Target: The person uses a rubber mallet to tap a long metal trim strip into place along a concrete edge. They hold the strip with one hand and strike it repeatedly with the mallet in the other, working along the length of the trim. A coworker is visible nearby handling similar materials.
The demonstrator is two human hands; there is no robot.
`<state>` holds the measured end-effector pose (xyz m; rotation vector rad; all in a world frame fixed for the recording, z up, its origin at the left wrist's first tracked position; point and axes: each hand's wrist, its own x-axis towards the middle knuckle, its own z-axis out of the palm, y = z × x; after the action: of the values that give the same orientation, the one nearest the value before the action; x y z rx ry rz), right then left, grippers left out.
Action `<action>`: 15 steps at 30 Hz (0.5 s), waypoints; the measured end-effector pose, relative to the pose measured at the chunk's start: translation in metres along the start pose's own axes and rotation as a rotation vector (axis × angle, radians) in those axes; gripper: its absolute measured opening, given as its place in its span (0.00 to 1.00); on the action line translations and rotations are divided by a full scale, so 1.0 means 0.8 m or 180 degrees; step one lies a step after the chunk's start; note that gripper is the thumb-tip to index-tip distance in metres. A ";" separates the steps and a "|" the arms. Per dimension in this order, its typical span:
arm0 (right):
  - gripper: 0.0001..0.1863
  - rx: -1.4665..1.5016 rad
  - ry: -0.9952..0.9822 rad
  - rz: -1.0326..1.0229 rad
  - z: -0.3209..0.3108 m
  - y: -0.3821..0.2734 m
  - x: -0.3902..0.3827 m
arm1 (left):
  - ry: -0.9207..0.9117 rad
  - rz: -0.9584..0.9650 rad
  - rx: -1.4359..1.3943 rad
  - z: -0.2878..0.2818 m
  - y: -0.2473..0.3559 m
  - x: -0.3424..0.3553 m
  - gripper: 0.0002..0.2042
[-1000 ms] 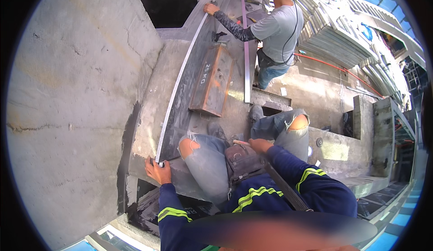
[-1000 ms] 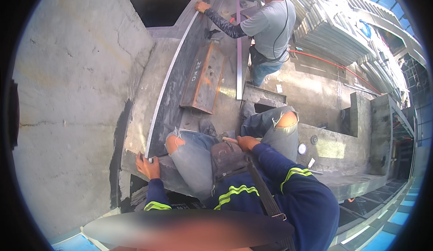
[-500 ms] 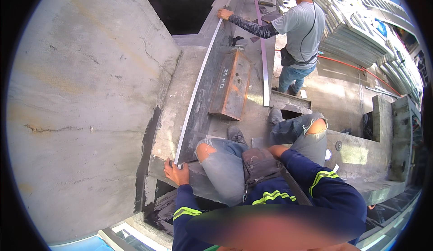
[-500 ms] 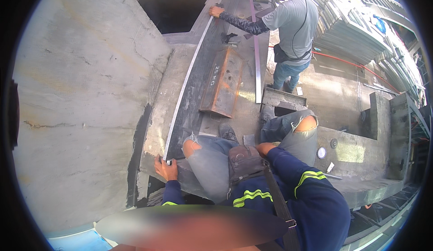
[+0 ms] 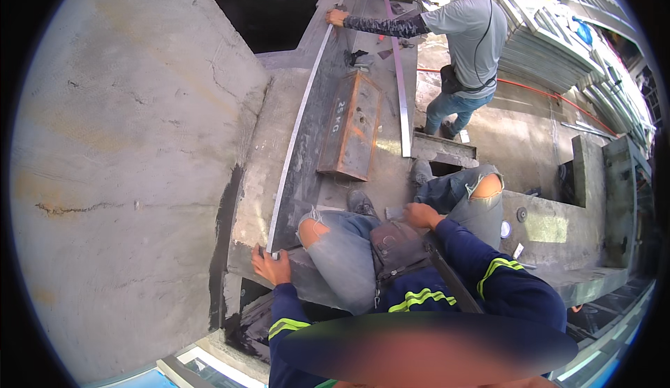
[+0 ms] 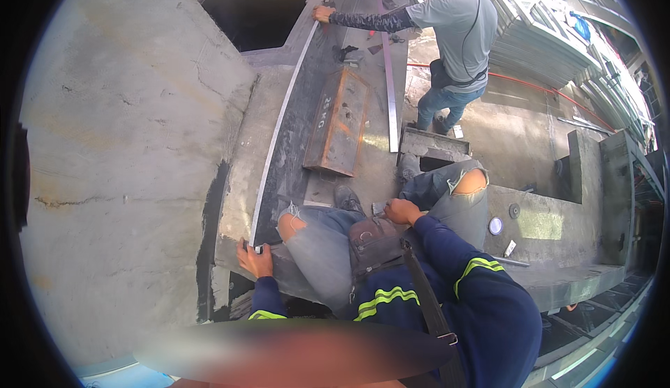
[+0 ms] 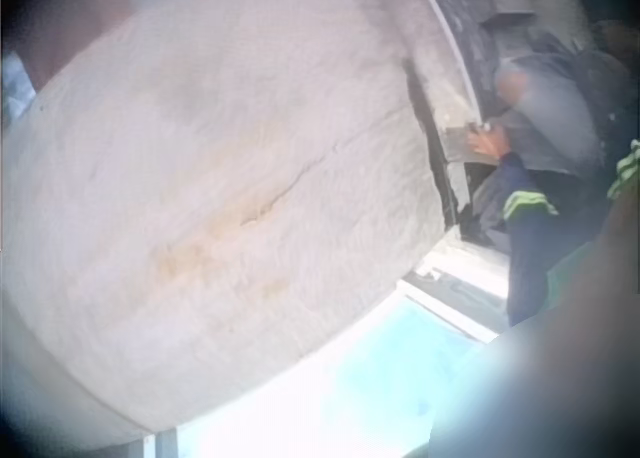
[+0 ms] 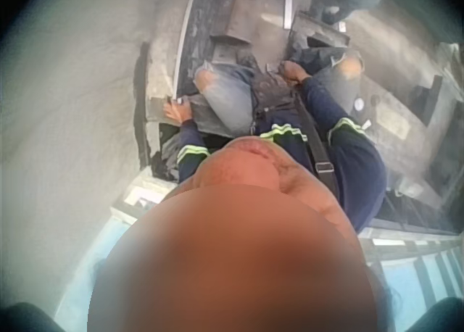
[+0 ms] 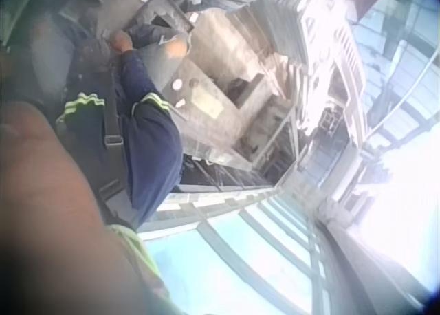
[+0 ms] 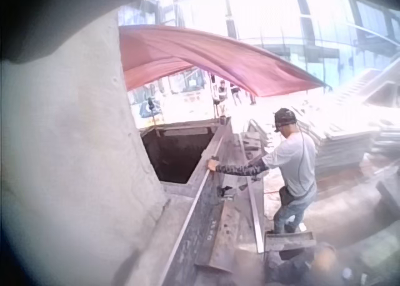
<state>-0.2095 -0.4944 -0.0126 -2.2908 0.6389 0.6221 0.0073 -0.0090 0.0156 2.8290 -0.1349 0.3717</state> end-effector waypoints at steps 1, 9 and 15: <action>0.28 0.0282 0.0330 -0.0128 -0.011 -0.005 -0.003 | 0.0136 0.0113 -0.0031 0.000 0.001 0.000 0.26; 0.51 0.3810 -0.0151 -0.0641 -0.101 -0.033 -0.100 | 0.0031 0.0131 0.0037 0.007 -0.005 0.000 0.28; 0.23 0.2767 -0.0540 -0.0994 -0.084 -0.065 -0.081 | -0.0020 0.0129 0.0135 0.004 -0.003 0.003 0.28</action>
<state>-0.2117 -0.4907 0.0944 -1.4577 0.3505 0.2901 0.0104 -0.0076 0.0128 2.8731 -0.1881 0.3787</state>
